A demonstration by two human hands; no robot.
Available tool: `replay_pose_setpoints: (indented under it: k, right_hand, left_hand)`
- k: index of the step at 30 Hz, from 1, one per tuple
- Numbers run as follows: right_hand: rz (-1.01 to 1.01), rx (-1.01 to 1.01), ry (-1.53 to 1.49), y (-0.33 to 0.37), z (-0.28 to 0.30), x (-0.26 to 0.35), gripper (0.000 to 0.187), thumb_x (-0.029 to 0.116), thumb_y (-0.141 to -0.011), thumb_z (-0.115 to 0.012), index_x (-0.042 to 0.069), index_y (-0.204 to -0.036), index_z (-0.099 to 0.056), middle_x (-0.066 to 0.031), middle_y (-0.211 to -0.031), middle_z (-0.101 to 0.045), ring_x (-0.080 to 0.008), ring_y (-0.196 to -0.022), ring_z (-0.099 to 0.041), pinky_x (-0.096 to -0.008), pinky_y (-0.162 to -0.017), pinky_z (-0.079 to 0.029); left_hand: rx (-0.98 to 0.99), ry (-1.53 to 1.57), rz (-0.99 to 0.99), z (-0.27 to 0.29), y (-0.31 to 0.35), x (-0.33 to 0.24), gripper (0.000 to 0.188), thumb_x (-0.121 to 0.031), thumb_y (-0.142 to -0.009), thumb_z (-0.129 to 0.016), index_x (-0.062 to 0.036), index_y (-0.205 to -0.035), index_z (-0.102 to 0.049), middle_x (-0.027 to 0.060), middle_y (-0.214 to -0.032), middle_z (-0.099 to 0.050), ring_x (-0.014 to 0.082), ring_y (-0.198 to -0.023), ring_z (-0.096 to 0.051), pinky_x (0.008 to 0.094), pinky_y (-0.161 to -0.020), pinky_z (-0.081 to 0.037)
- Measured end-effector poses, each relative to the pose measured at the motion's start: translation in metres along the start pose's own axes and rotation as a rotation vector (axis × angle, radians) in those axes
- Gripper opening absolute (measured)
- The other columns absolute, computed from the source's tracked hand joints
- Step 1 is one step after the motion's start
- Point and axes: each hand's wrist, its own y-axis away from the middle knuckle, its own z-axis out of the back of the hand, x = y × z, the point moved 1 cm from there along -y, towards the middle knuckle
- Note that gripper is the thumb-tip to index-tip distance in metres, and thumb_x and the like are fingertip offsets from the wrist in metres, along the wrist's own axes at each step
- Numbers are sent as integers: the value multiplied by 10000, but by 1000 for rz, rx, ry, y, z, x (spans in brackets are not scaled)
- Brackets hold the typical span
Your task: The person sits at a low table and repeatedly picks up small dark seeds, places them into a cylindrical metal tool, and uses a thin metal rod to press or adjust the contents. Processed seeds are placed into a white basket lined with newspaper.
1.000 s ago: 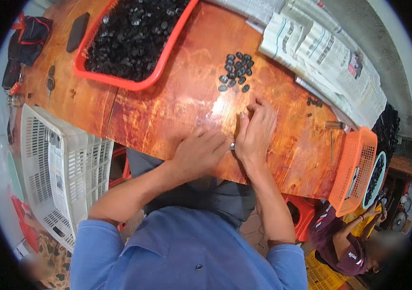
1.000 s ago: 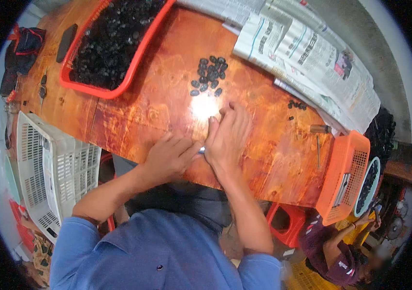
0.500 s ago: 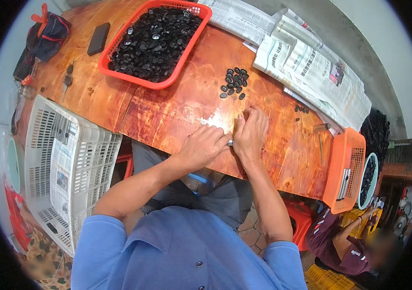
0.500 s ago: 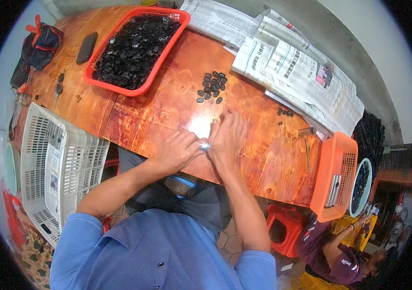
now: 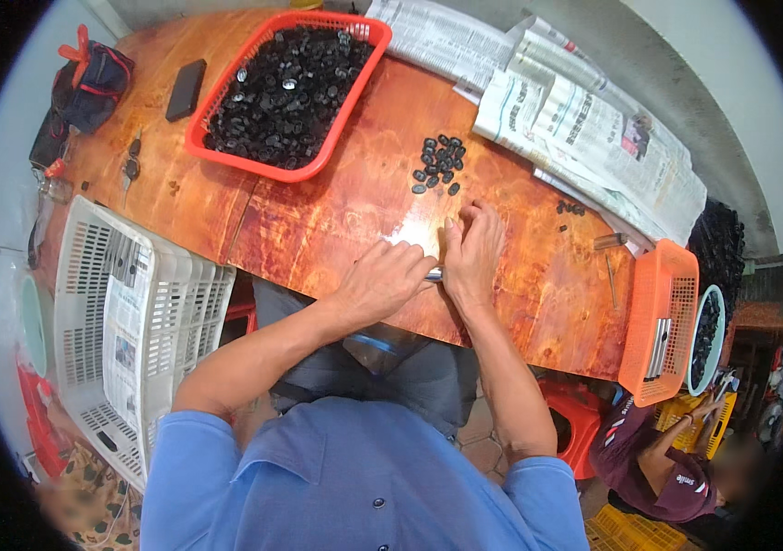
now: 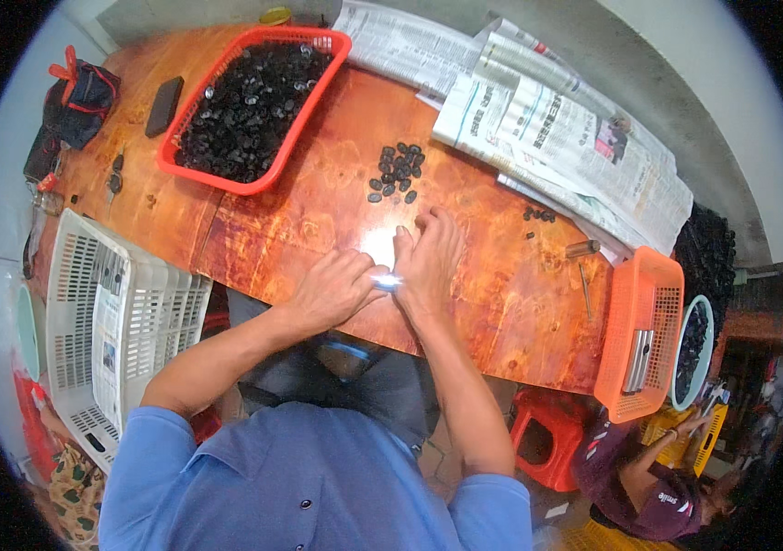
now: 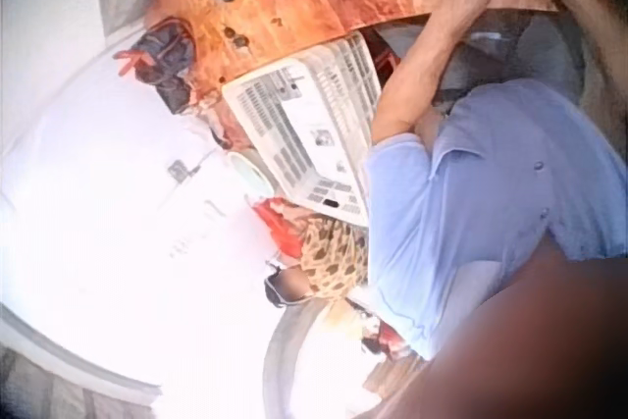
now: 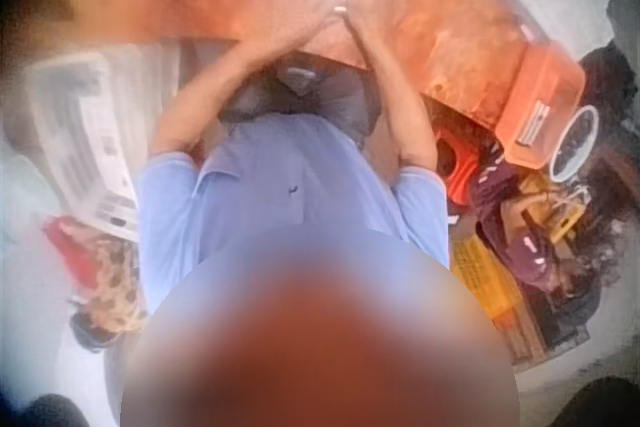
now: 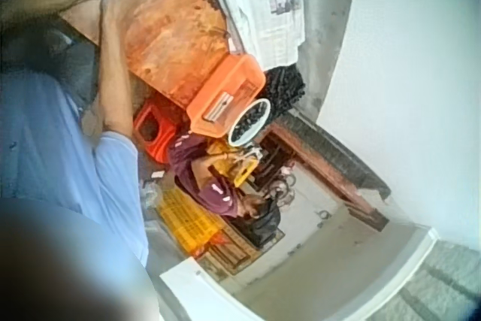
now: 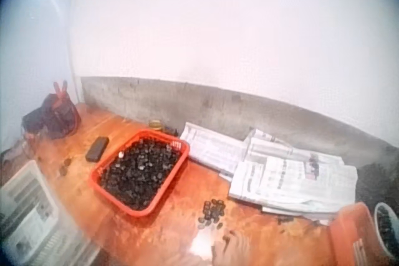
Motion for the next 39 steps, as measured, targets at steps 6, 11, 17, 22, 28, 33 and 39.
replay_pose_setpoints:
  k: [6, 11, 17, 22, 28, 33, 39]
  right_hand:
    - [-257, -223, -476, 4, 6, -12, 307, 262, -1006, -498, -18, -1122, -542, -166, -1153, -543, -296, -1100, -530, -391, -979, -401]
    - [-281, -234, -495, 5, 4, -18, 283, 245, -1002, -498, -16, -1100, -544, -164, -1089, -560, -308, -1063, -538, -407, -952, -407]
    - [-278, -239, -483, 8, 13, -2, 283, 254, -993, -519, -15, -1071, -558, -188, -1070, -584, -332, -1051, -545, -429, -941, -408]
    - [-227, -266, -479, 7, 6, -6, 296, 265, -982, -544, -21, -1056, -564, -202, -1056, -597, -368, -1036, -553, -450, -947, -406]
    - [-211, -251, -478, 6, -2, -12, 283, 254, -963, -561, -16, -1049, -566, -200, -1028, -601, -374, -1017, -555, -459, -941, -404]
    - [-174, -220, -416, 8, -1, -13, 278, 247, -966, -557, -15, -1058, -568, -201, -1022, -593, -372, -1014, -555, -460, -923, -412]
    - [-279, -170, -577, 8, 5, -9, 295, 246, -991, -532, -32, -1084, -559, -179, -1009, -596, -312, -1006, -561, -408, -929, -426]
  left_hand:
    - [18, -18, 168, 9, -14, -2, 320, -213, -886, -663, -36, -1144, -599, 113, -888, -575, 268, -813, -604, 390, -723, -482]
    - [-167, 755, 589, 5, -7, 4, 277, -188, -976, -546, -16, -1191, -566, 122, -907, -627, 219, -794, -618, 347, -721, -520]
    - [-185, 2099, 1065, 16, 9, -11, 309, -264, -1031, -420, -44, -1202, -555, 67, -894, -629, 133, -713, -601, 271, -626, -507]
    - [-197, 1764, 936, 19, 5, -34, 460, -414, -1028, -477, -22, -1265, -523, 42, -846, -625, 117, -620, -611, 247, -473, -474]
    - [-184, 1776, 901, 18, -10, -48, 446, -412, -1023, -482, -6, -1198, -540, 78, -857, -636, 141, -640, -599, 254, -545, -489]
    - [-236, 1911, 973, 5, -17, -49, 395, -388, -1014, -509, -19, -1145, -562, 88, -828, -641, 151, -617, -594, 260, -541, -492]
    - [-224, 1836, 1030, -17, -16, -65, 343, -357, -1018, -522, -31, -1108, -582, 20, -736, -588, 100, -504, -543, 228, -456, -465]
